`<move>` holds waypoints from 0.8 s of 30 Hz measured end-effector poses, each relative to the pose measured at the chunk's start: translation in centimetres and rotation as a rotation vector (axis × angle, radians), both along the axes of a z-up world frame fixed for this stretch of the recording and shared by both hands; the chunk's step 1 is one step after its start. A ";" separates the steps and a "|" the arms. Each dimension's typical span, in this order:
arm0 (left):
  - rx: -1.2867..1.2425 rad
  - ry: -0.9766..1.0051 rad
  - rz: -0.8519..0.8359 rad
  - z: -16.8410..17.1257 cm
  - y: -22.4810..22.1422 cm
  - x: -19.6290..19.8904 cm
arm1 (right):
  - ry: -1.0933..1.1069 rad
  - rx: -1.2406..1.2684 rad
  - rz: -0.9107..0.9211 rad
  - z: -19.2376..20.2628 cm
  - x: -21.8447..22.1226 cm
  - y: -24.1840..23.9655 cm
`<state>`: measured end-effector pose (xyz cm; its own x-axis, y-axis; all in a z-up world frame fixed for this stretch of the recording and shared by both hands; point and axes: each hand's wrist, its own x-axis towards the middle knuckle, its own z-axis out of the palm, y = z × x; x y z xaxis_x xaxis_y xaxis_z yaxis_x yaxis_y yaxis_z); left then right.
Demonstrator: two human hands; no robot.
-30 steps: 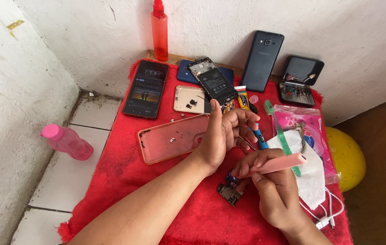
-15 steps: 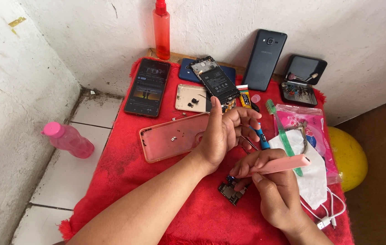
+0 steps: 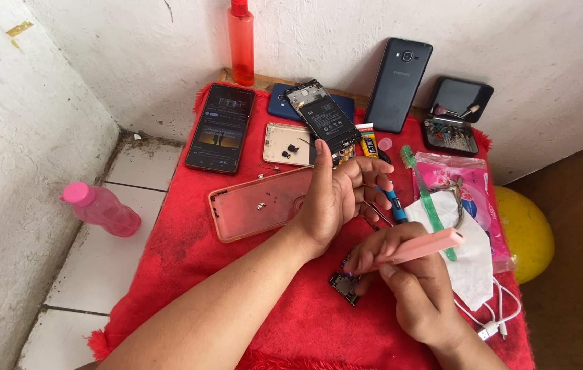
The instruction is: Cleaning and inspecting a mobile phone motherboard using a toothbrush and a fine-tipped probe.
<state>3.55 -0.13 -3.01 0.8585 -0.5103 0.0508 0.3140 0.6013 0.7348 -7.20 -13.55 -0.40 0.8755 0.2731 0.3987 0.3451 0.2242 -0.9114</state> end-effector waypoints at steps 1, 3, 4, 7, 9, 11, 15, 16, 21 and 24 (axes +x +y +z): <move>0.001 -0.001 -0.001 0.0 0.0 0.0 | -0.001 0.001 -0.001 0.0 -0.2 -0.2; -0.005 0.000 -0.006 -0.1 0.0 0.0 | 0.053 -0.013 -0.067 -0.2 -0.5 -0.5; -0.006 0.002 -0.005 0.0 0.0 -0.1 | 0.056 -0.014 -0.066 -0.2 -0.6 -1.0; 0.004 -0.007 -0.001 0.3 0.1 -0.3 | 0.076 -0.107 -0.154 0.2 -0.8 -2.1; -0.001 0.013 -0.006 0.4 0.2 -0.3 | -0.126 -0.300 -0.243 1.1 -0.9 -2.5; 0.010 0.014 -0.005 0.5 0.2 -0.2 | -0.234 -0.474 -0.373 1.6 -0.4 -2.7; 0.028 0.024 -0.010 0.8 0.4 -0.3 | -0.273 -0.689 -0.492 -0.2 -0.5 -4.9; 0.027 0.023 -0.008 0.9 0.4 -0.2 | -0.275 -0.690 -0.491 -0.3 -0.6 -5.1; 0.047 0.030 -0.012 1.2 0.6 -0.4 | -0.344 -0.825 -0.645 -0.4 -0.6 -5.4; 0.029 0.037 -0.024 1.0 0.6 -0.2 | -0.415 -0.957 -0.696 -1.1 -0.6 -6.1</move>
